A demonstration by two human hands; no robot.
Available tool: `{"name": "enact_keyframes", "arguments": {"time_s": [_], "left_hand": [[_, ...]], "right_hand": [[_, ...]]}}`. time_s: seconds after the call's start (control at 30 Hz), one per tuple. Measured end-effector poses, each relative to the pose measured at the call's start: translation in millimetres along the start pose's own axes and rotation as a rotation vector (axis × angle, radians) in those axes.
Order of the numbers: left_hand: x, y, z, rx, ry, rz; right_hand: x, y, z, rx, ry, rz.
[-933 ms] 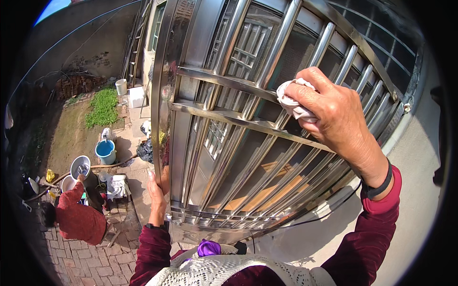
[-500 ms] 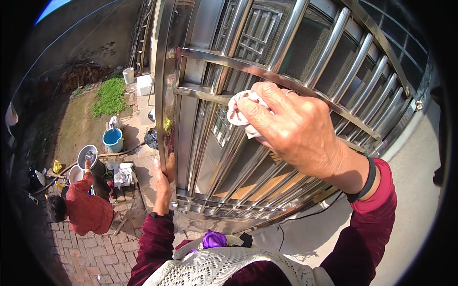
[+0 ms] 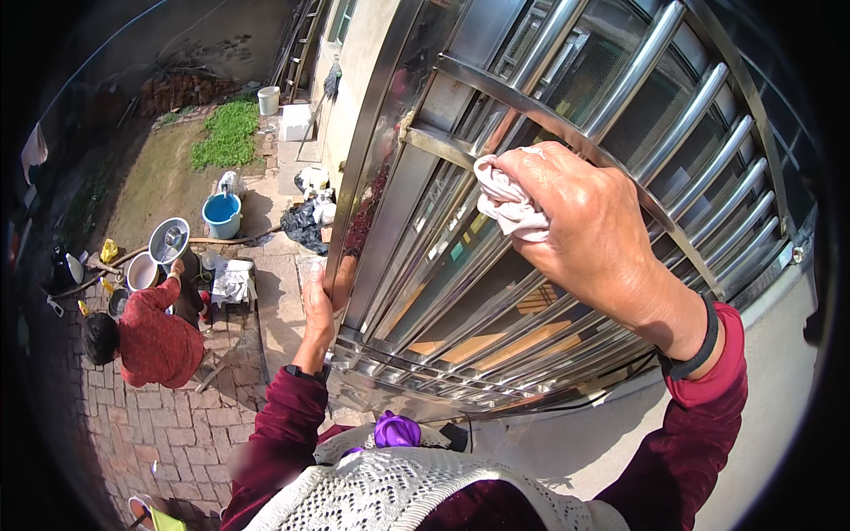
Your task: The person wipes the vertical and horizontal bars of a stainless steel security gate with a white cloth. They move the cloth along the bars, occasionally repositioning their hands to reach different sections. The person continues wiping the gate throughout the clip.
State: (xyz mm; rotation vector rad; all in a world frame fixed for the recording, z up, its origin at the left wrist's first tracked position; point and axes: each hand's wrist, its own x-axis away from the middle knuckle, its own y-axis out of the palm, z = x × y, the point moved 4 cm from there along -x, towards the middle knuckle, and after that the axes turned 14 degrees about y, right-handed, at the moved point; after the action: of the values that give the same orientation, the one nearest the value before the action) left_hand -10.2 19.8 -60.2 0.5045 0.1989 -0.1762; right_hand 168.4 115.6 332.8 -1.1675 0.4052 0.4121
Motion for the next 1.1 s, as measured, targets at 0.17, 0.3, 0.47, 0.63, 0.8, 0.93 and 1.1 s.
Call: {"name": "enact_keyframes", "arguments": {"time_s": [0.17, 0.3, 0.47, 0.63, 0.8, 0.93, 1.1], "left_hand": [[-1, -2, -1, 0.040, -0.008, 0.001], [-1, -1, 4, 0.020, 0.004, -0.026], [5, 5, 16, -0.063, -0.044, -0.030], [4, 7, 14, -0.008, 0.043, -0.035], [-3, -8, -7, -0.070, -0.004, -0.050], [-3, -11, -11, -0.055, 0.025, 0.033], [0, -3, -4, -0.018, -0.002, 0.030]], "right_hand": [[-8, 3, -3, -0.075, 0.000, 0.033], [6, -15, 8, 0.084, 0.005, -0.118], [10, -12, -3, 0.071, -0.065, -0.018], [-9, 4, -10, -0.046, -0.099, 0.039], [7, -8, -2, 0.086, -0.138, -0.044], [20, -17, -3, 0.112, -0.164, -0.039], [6, 7, -7, 0.137, -0.068, -0.191]]}}
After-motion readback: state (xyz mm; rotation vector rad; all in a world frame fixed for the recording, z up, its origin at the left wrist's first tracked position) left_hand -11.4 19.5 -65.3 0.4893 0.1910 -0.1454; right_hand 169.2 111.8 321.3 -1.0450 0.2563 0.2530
